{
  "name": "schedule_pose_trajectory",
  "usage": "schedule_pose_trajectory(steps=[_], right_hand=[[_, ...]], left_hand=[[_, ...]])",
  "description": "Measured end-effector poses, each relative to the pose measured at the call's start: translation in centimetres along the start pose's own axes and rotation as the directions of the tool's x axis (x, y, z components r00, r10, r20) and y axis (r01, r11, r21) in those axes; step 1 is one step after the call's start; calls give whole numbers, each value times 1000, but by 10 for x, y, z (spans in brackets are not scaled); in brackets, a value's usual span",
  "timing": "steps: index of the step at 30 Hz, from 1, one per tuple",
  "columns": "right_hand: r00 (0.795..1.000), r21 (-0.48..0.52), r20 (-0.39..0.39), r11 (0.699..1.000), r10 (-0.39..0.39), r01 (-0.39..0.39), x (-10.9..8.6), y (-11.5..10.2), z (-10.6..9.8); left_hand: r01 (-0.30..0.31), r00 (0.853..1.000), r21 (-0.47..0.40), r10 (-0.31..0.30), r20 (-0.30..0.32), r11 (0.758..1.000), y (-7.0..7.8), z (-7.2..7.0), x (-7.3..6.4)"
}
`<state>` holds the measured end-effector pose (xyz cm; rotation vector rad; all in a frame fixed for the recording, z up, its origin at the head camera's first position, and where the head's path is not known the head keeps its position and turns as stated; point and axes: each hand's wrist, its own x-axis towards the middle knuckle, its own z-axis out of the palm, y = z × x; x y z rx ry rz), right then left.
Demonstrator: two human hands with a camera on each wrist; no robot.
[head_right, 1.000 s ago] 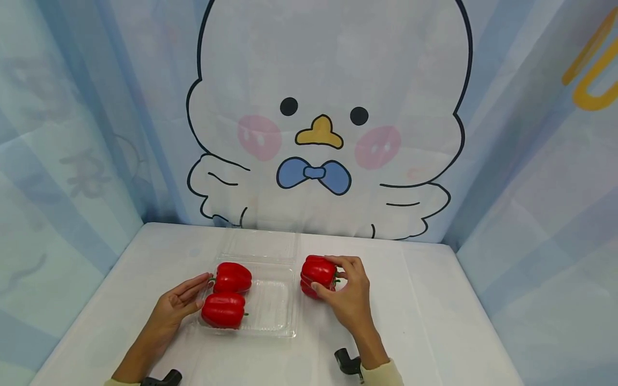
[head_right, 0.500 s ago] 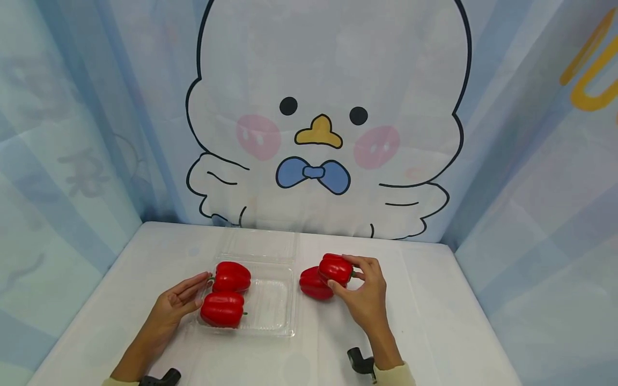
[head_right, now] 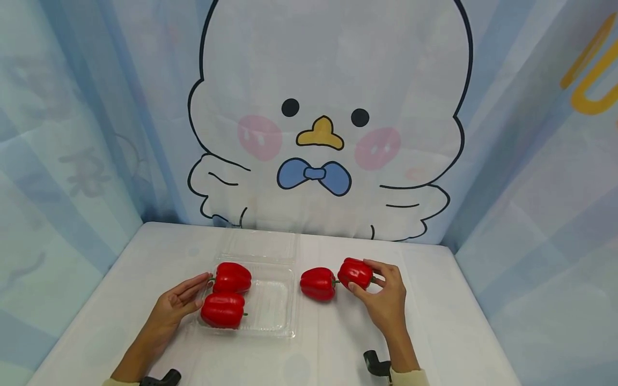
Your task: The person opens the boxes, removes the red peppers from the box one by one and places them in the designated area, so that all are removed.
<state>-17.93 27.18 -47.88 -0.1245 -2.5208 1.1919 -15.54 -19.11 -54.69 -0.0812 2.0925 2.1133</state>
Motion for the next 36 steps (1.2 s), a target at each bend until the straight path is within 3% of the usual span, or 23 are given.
schedule_pose_trajectory(steps=[8,18,36], right_hand=[[997,-10,27,997,78,-78,3,18,-12],[991,-62,50,991,125,-122,1,33,-21],[974,-95,122,979,192,-181,6,51,-19]], left_hand=[[-4,1000,2,4,-1,1000,0,0,0],[-2,1000,16,2,-3,1000,1,1,-1],[-33,999,4,33,5,999,0,0,-2]])
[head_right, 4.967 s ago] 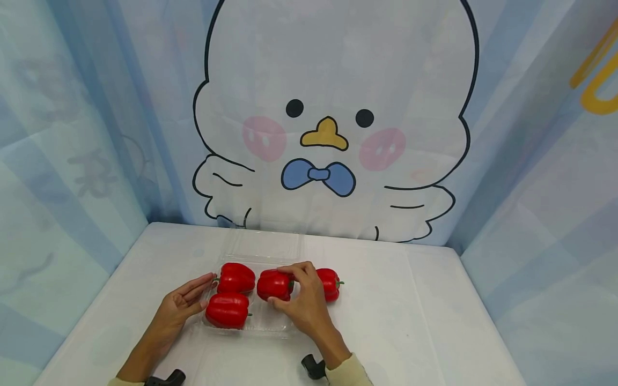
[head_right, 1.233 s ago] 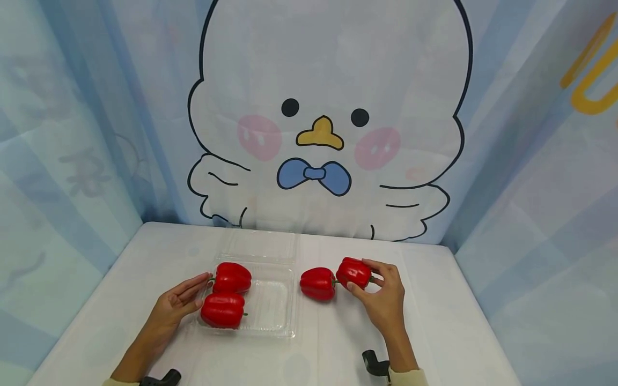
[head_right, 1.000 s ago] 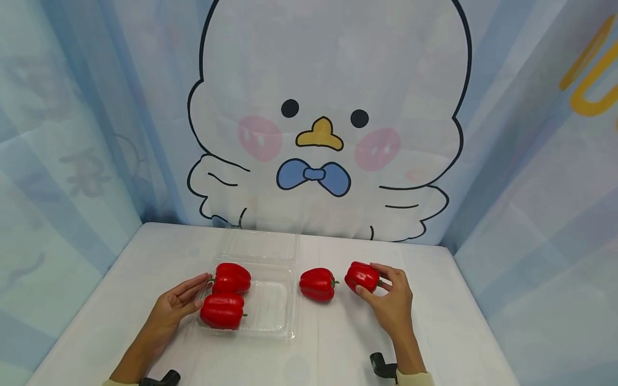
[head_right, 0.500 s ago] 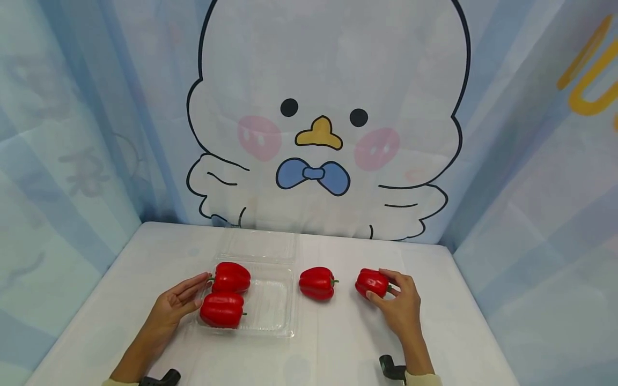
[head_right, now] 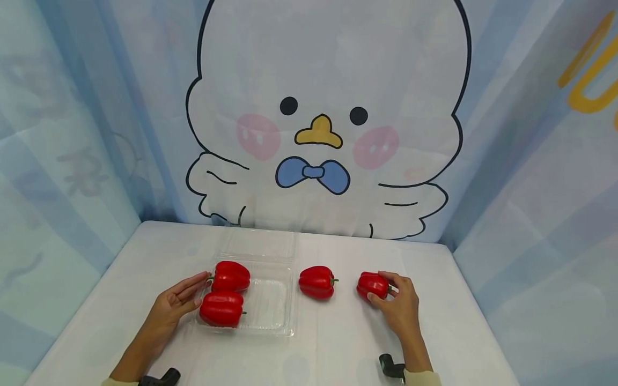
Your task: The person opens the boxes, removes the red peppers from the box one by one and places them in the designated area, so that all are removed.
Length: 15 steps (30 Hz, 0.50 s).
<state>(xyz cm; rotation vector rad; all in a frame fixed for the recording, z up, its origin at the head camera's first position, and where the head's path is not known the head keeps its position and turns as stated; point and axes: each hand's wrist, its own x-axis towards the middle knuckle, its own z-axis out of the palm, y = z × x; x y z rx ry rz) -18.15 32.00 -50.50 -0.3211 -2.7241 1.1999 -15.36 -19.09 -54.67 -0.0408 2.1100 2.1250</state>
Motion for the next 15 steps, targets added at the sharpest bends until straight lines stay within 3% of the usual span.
schedule_pose_trajectory(steps=[10,15], right_hand=[[999,-83,9,996,42,-41,-5,-7,-4],[998,-84,-58,996,-39,34,-14,-25,-4]], left_hand=[[5,1000,28,-4,-9,1000,-2,1,2],[15,1000,19,-15,-10,1000,-2,0,3]])
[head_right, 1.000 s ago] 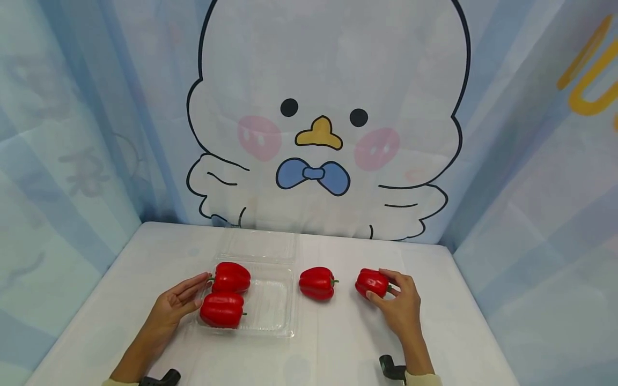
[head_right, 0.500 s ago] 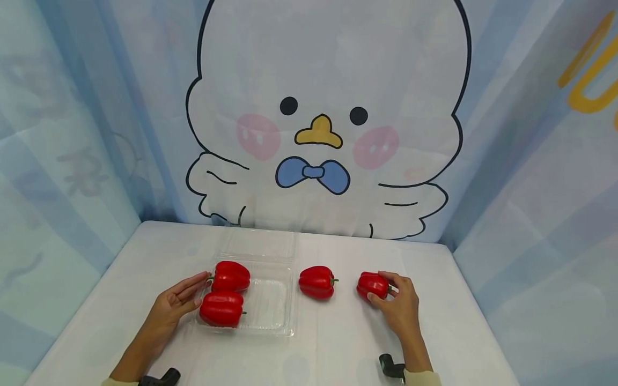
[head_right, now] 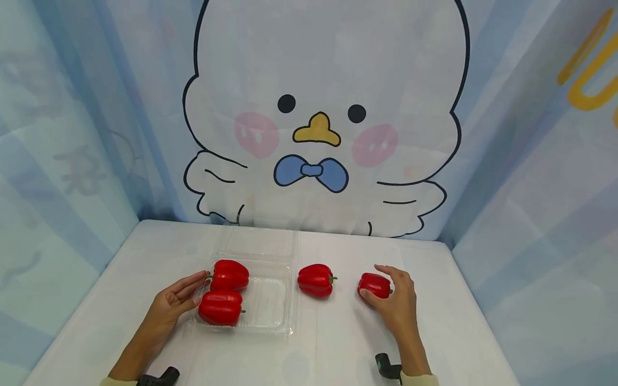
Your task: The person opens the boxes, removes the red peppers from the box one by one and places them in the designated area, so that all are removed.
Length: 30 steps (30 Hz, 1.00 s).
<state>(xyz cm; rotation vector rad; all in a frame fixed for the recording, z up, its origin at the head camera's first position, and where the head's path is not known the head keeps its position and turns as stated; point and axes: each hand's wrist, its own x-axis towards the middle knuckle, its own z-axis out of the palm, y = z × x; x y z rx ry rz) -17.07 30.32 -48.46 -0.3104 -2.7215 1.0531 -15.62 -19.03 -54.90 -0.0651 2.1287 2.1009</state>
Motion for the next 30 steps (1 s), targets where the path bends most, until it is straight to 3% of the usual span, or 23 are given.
schedule_pose_trajectory(steps=[5,11,17,30], right_hand=[[994,48,-68,995,-83,87,-9,-25,2],[985,106,-96,982,-145,155,-20,-51,8],[974,143,-83,965,-210,220,-29,-68,19],[963,249,-52,930,-266,270,-46,-94,52]], left_hand=[[-3,1000,-8,3,8,1000,1,-1,0],[-13,1000,-15,13,12,1000,1,0,-1],[-15,1000,-16,15,18,1000,-1,-1,0],[-24,1000,-15,24,13,1000,1,0,-1]])
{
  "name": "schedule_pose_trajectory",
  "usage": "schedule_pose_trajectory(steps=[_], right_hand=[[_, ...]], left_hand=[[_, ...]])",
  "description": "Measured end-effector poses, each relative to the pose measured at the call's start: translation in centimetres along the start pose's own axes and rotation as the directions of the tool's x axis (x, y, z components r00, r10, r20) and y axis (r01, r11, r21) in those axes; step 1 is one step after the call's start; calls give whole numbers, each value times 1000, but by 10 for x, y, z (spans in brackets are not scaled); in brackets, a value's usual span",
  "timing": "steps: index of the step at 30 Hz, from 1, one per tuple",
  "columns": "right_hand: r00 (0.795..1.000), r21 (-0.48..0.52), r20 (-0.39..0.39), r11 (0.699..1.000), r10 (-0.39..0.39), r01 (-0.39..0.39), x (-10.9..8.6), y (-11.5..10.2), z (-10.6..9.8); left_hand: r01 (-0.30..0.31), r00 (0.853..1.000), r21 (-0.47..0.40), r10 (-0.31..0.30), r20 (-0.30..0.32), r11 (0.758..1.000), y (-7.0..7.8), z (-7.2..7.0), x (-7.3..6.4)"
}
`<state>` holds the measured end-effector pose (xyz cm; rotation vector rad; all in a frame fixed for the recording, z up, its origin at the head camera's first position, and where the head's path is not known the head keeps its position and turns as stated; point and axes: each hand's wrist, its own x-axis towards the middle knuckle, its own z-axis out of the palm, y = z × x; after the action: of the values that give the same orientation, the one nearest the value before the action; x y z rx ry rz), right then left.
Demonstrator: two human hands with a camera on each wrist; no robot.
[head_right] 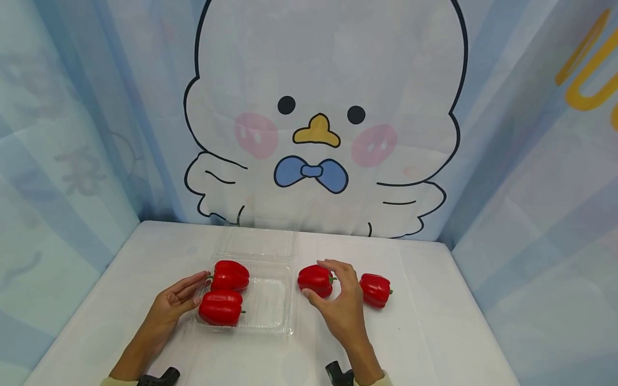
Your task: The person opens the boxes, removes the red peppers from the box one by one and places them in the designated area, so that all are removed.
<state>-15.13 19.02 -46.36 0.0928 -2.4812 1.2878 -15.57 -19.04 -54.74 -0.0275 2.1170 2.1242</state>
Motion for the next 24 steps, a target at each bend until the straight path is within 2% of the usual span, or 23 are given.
schedule_pose_trajectory(steps=[10,24], right_hand=[[999,88,40,996,-23,20,-10,-7,26],[992,163,127,986,4,-24,-25,-21,56]], left_hand=[[-2,1000,3,2,-5,1000,1,0,-1],[-21,1000,2,21,11,1000,-3,-2,1]])
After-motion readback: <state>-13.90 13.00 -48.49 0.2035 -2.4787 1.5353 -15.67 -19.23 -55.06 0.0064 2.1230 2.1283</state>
